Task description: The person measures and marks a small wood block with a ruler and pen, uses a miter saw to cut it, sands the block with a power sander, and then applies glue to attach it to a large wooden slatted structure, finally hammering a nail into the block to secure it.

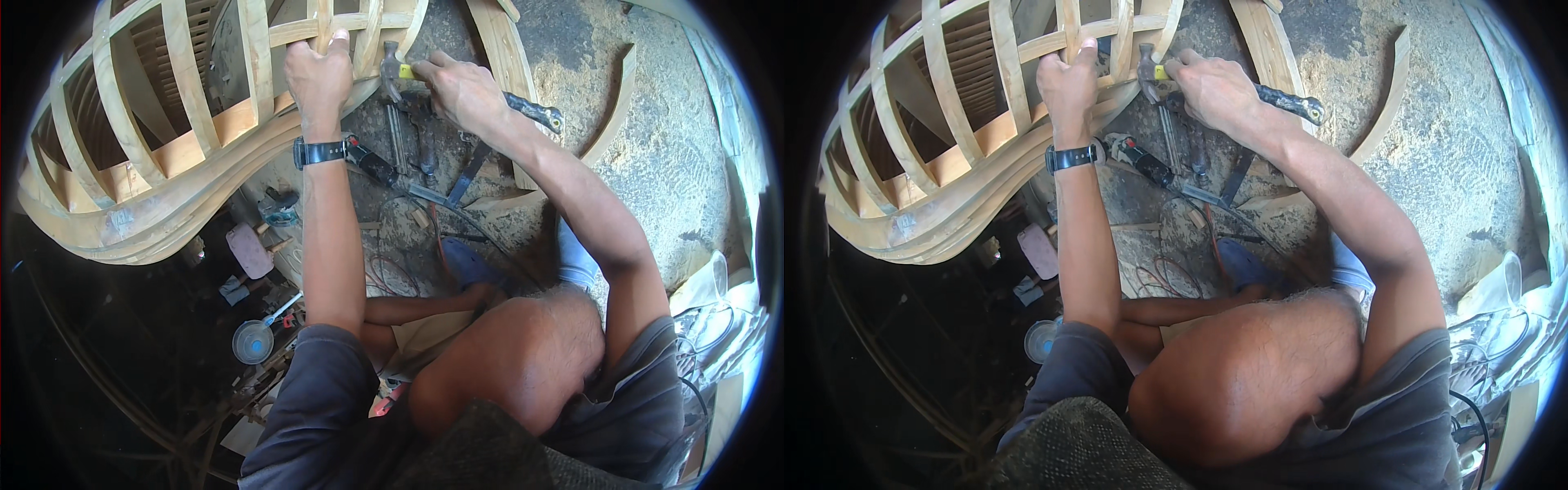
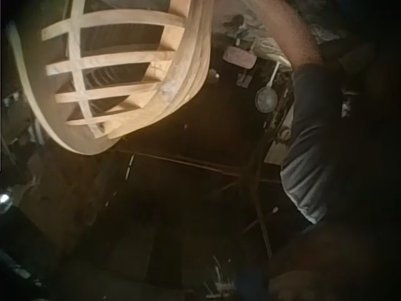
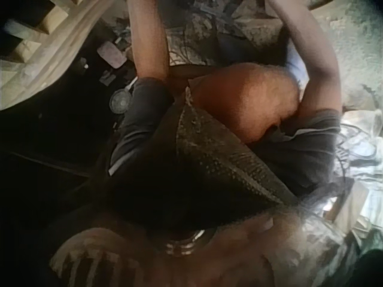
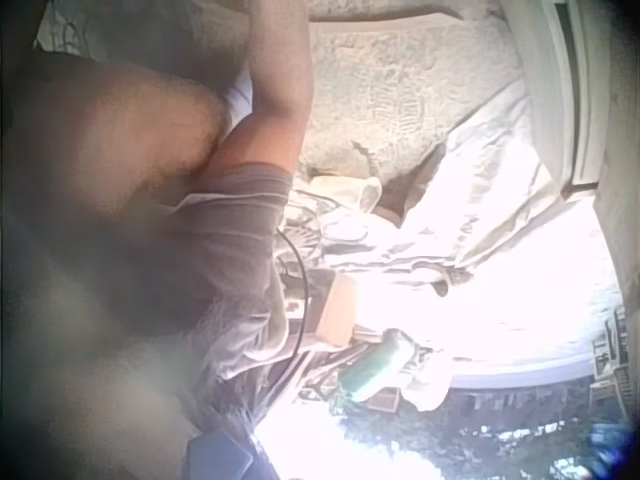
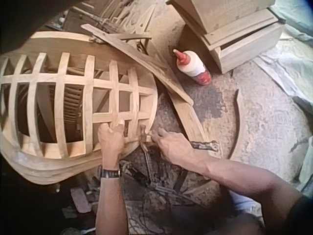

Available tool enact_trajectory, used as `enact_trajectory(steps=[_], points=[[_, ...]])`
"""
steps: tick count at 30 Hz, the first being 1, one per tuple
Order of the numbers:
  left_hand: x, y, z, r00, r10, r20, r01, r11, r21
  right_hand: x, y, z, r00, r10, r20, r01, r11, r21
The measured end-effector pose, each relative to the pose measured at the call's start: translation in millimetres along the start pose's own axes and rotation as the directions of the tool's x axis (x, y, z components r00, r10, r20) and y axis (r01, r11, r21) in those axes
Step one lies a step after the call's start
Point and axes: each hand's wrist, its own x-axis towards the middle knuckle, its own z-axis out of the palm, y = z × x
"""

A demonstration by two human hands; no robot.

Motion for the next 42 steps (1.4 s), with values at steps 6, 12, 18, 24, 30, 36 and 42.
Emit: enact_trajectory(steps=[6, 12, 18, 24, 30, 36, 42], points=[[0, -2, -9, 0.998, -0.009, 0.066, 0.008, 1.0, 0.013, -17, -2, -4, 0.999, 0.038, 0.035, -0.039, 0.999, 0.011], [-5, -5, -10, 0.999, 0.01, 0.042, -0.006, 0.996, -0.094, -22, -7, -4, 0.999, 0.032, 0.024, -0.033, 0.997, 0.067], [-12, -17, -2, 0.997, 0.058, -0.045, -0.071, 0.919, -0.387, -14, 3, -17, 0.984, 0.038, -0.175, 0.022, 0.945, 0.326], [-16, -8, 6, 0.989, 0.039, -0.145, -0.126, 0.743, -0.657, 16, 3, -57, 0.934, 0.058, -0.353, 0.079, 0.929, 0.362], [-20, 6, 10, 0.977, -0.014, -0.214, -0.12, 0.791, -0.599, 13, -15, -90, 0.966, 0.148, -0.213, -0.057, 0.923, 0.381], [-16, 3, 13, 0.956, -0.031, -0.293, -0.126, 0.857, -0.5, 5, -22, -46, 0.933, 0.162, -0.32, 0.01, 0.88, 0.474], [-15, -2, 6, 0.968, -0.004, -0.253, -0.107, 0.898, -0.426, 18, -24, -7, 0.826, -0.106, -0.554, 0.324, 0.893, 0.312]])
